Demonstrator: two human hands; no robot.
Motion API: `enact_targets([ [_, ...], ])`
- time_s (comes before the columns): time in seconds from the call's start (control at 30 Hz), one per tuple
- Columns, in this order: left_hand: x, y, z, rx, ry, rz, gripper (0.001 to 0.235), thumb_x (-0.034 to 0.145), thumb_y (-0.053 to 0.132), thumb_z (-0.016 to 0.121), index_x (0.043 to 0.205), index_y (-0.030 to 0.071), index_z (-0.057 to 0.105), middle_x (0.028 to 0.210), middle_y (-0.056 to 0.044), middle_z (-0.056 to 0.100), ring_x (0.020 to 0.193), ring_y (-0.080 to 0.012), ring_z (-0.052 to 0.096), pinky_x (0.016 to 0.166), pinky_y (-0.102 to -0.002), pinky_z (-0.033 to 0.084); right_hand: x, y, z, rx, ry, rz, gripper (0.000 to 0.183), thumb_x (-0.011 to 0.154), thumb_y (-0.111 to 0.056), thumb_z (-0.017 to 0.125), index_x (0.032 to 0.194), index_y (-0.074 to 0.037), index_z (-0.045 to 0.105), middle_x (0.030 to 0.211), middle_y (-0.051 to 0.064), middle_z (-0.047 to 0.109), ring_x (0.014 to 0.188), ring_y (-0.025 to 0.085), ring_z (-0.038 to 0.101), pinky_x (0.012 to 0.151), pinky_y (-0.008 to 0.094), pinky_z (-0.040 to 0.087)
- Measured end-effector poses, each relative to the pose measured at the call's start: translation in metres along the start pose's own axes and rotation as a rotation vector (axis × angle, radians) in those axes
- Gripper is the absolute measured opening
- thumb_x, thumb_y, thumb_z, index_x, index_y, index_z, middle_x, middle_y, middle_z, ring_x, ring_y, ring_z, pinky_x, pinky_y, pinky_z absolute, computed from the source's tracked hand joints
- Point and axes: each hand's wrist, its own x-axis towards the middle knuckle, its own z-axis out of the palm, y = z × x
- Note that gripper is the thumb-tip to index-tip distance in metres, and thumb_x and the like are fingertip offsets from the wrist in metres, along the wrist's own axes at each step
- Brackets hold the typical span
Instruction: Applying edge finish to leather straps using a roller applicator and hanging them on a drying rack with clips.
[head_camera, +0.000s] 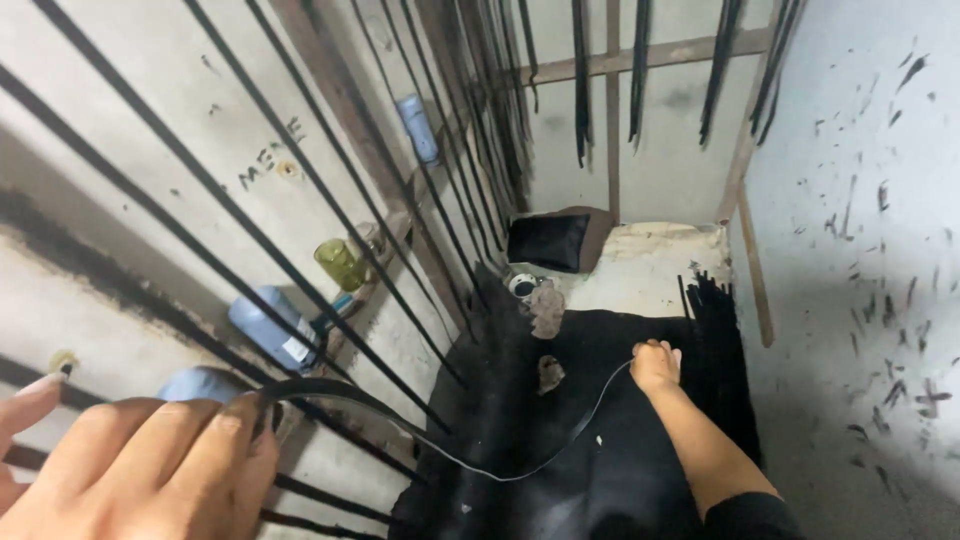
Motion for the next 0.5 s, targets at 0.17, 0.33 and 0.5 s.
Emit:
enact_targets([
  [0.17, 0.078, 0.018, 0.016, -0.123, 0.177, 0.021, 0.045, 0.108, 0.018, 0.069, 0.069, 0.024, 0.047, 0.062, 0.005, 0.041, 0.071, -0.0162, 0.058, 0.102, -0.040, 0.043, 0.029, 0.000, -0.045, 0.141, 0.058, 0.027, 0.031, 0.090, -0.024, 0.057, 0.106, -0.034, 0.081, 0.113, -0.001, 0.073, 0.118, 0.024, 0.060, 0.103, 0.040, 0.040],
  [0.33, 0.143, 0.051, 0.051, -0.157, 0.212, 0.194, 0.040, 0.094, 0.019, 0.075, 0.058, 0.021, 0.057, 0.060, 0.003, 0.046, 0.066, -0.0219, 0.050, 0.106, -0.050, 0.046, 0.063, -0.020, -0.132, 0.727, 0.320, -0.213, 0.020, 0.088, -0.022, 0.072, 0.102, -0.011, 0.082, 0.101, 0.007, 0.078, 0.094, 0.024, 0.075, 0.089, 0.035, 0.056],
  [0.5, 0.171, 0.103, 0.097, -0.249, 0.105, 0.268, 0.019, 0.084, 0.005, 0.068, 0.070, 0.018, 0.072, 0.062, 0.000, 0.054, 0.066, -0.0241, 0.052, 0.110, -0.056, 0.044, -0.032, -0.074, -0.305, 1.130, 0.383, -0.428, 0.020, 0.090, -0.017, 0.073, 0.106, -0.008, 0.081, 0.103, 0.004, 0.076, 0.098, 0.018, 0.071, 0.092, 0.028, 0.055],
])
